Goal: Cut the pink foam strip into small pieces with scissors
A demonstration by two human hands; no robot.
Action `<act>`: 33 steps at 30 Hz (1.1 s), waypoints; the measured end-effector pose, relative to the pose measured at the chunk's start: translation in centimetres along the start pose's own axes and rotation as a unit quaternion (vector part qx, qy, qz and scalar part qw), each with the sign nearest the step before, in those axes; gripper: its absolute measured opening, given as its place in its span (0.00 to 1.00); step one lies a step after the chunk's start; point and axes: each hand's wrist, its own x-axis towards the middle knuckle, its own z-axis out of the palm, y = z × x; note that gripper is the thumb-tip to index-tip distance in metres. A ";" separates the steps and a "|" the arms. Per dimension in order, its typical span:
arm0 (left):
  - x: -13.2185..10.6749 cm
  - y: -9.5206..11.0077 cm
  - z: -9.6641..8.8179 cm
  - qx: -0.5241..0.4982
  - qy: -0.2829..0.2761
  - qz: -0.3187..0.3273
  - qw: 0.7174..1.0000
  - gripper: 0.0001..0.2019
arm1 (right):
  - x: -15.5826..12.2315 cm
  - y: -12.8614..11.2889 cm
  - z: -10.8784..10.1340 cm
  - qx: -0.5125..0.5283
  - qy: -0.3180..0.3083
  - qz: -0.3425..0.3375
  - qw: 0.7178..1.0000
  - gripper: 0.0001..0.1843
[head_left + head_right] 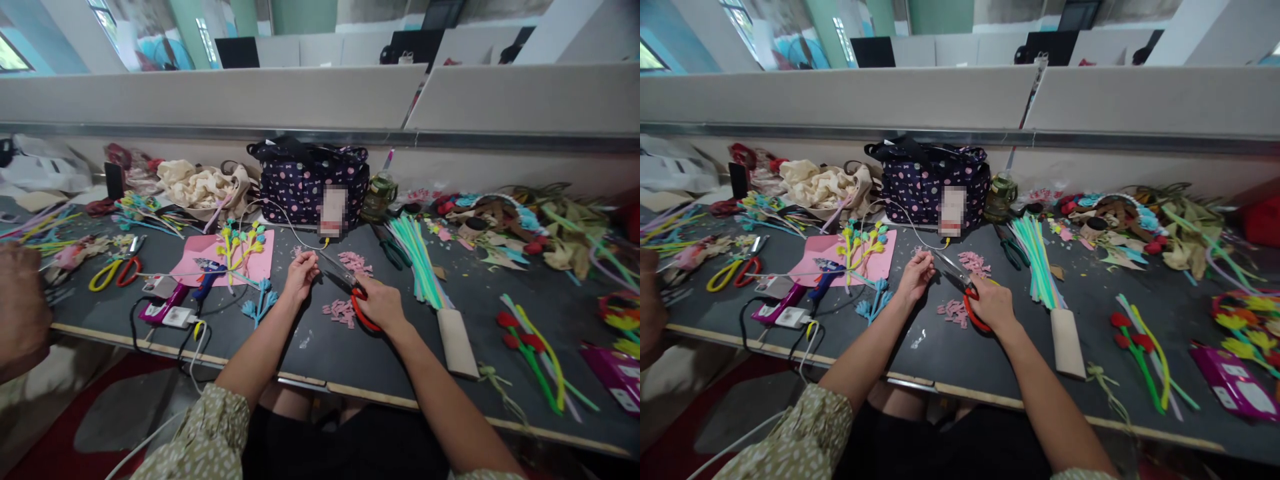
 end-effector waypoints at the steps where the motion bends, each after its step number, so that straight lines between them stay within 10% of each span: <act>1: 0.0 0.0 0.0 -0.001 -0.002 -0.001 1.000 0.18 | 0.0 0.0 0.0 -0.001 -0.002 -0.001 1.000 0.22; 33: -0.2 0.1 0.4 0.013 0.021 -0.007 1.000 0.16 | 0.0 0.0 0.1 -0.016 -0.016 -0.013 1.000 0.21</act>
